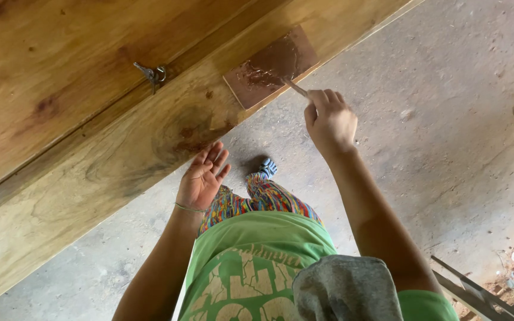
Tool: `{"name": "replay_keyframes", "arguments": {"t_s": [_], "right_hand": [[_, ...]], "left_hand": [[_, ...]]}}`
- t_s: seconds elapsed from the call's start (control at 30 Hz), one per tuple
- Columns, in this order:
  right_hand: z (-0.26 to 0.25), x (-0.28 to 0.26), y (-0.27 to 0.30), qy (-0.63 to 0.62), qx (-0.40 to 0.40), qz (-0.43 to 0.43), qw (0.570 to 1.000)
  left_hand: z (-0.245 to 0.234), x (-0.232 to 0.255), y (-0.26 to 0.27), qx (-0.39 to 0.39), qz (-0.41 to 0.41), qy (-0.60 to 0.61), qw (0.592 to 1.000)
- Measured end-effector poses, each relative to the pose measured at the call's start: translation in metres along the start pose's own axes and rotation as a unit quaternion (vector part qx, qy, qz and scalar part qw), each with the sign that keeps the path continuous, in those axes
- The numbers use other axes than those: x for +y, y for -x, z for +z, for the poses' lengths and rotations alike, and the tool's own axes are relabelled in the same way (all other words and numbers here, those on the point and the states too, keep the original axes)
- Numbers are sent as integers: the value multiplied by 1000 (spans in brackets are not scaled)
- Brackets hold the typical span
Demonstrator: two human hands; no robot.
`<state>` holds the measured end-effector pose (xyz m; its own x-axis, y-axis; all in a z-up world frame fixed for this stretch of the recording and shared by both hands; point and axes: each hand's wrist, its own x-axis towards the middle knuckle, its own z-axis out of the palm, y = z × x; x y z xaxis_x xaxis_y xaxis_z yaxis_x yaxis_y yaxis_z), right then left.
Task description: Apply wood filler paste to cracks and imperfections on a wooden board using a small applicator stick.
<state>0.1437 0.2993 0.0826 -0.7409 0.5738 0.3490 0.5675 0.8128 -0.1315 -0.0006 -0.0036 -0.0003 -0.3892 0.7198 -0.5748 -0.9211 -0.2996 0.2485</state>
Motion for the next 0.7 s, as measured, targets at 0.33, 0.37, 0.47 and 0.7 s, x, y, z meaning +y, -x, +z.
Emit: {"name": "replay_keyframes", "arguments": {"t_s": [0.33,0.37,0.47,0.7], "right_hand": [[-6,-6,-6,-16,-3,14,1000],[-5,-8,-5,-22,-1,22,1000],[-19,-21,1,-202,-87,161,962],[-27,-53,11,-640,-138,368,660]], "left_hand": [[32,34,70,-67,24,-558,827],[30,40,78,-73,79,-610,785],[41,79,103,-110,268,-697,657],[-2,156,133,-114,371,-797,462]]}}
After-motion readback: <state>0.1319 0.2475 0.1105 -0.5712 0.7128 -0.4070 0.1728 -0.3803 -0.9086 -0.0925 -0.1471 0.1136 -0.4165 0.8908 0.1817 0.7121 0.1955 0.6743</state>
